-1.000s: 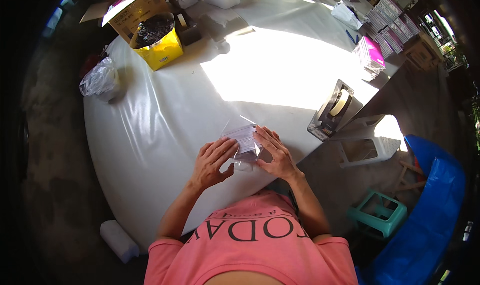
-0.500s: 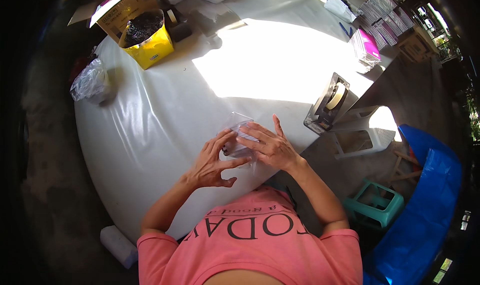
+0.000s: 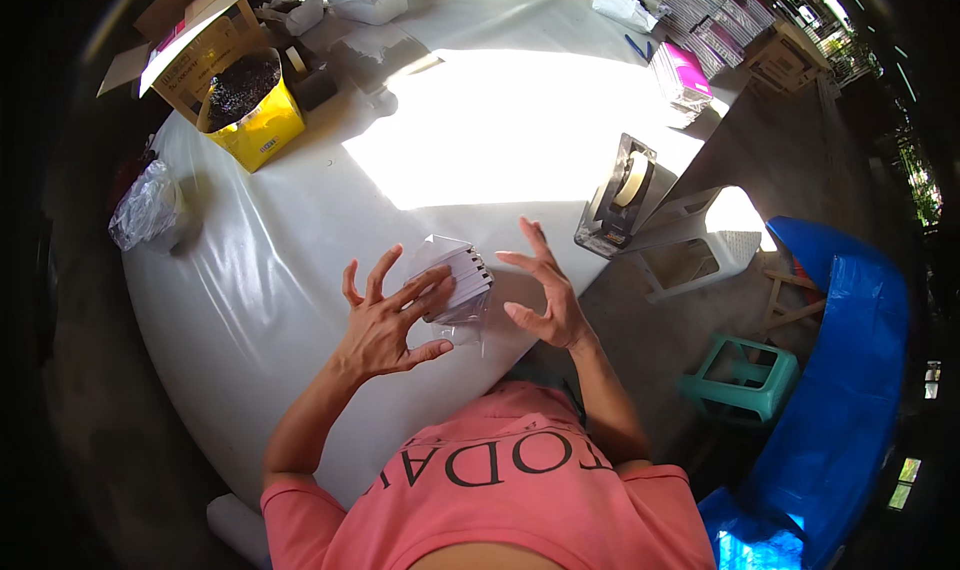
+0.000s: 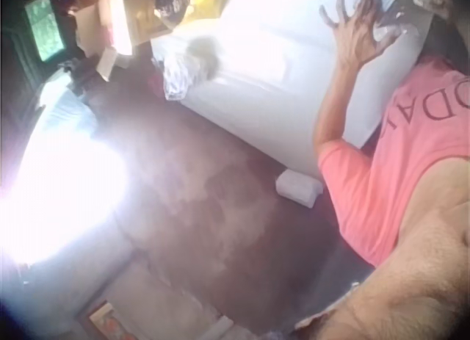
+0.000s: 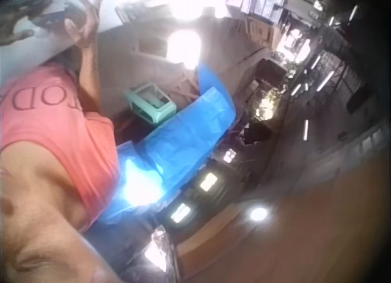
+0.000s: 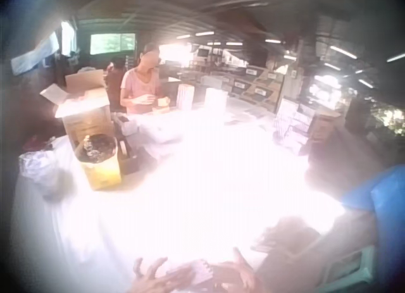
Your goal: The person places notebooks into plastic sleeves, seals the openings with tape from a dispenser, and stacks the packaged items into piles on the table.
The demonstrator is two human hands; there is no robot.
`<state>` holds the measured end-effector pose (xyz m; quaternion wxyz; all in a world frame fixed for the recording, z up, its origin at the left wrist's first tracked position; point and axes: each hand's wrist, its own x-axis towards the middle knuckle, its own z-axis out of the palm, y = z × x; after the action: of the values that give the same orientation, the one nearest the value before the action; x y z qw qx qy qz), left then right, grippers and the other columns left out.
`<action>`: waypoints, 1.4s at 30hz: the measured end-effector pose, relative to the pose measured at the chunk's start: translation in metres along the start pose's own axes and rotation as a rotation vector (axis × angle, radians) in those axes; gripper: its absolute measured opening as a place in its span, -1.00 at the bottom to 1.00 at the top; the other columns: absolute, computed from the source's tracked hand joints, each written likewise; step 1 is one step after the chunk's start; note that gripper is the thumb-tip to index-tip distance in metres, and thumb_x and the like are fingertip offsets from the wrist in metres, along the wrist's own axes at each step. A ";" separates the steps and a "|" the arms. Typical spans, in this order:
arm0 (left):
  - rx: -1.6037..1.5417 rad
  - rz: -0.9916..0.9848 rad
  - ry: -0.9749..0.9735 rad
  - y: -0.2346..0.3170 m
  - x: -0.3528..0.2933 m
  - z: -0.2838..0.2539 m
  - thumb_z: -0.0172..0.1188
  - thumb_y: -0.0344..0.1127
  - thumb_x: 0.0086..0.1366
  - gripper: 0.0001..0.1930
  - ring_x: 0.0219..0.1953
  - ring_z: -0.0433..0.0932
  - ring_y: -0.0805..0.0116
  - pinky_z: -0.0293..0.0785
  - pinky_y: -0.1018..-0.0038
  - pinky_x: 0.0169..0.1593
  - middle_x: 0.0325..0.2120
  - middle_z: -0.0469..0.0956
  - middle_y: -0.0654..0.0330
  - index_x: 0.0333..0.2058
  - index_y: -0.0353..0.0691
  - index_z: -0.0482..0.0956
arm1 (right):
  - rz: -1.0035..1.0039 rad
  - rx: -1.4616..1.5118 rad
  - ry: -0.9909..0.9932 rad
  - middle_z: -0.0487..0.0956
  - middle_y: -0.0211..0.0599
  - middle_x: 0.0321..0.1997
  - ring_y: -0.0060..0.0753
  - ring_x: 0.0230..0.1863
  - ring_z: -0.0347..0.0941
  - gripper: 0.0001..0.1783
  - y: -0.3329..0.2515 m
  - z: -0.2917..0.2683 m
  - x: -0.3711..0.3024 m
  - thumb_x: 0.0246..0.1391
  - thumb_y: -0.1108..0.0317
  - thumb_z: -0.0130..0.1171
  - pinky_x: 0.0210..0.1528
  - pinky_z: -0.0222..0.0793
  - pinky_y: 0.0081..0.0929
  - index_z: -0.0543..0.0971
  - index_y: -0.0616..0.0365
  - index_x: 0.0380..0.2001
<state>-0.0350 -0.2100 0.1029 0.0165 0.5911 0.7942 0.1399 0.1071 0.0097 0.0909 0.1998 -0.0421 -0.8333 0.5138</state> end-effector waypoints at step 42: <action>0.029 0.049 -0.198 -0.012 0.003 -0.016 0.40 0.13 -0.25 -0.12 0.35 -0.38 -0.07 -0.42 -0.37 0.16 0.32 -0.09 0.45 0.12 0.71 0.16 | 0.341 -0.727 -0.686 0.53 -0.20 -0.24 -0.23 -0.16 0.47 -0.10 -0.060 0.005 0.111 -0.28 0.28 0.39 -0.05 0.36 -0.29 0.22 -0.15 0.20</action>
<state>-0.0496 -0.2139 0.1156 0.0828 0.6216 0.7759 0.0695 0.0117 0.0081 0.1733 -0.1983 -0.0730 -0.9565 0.2012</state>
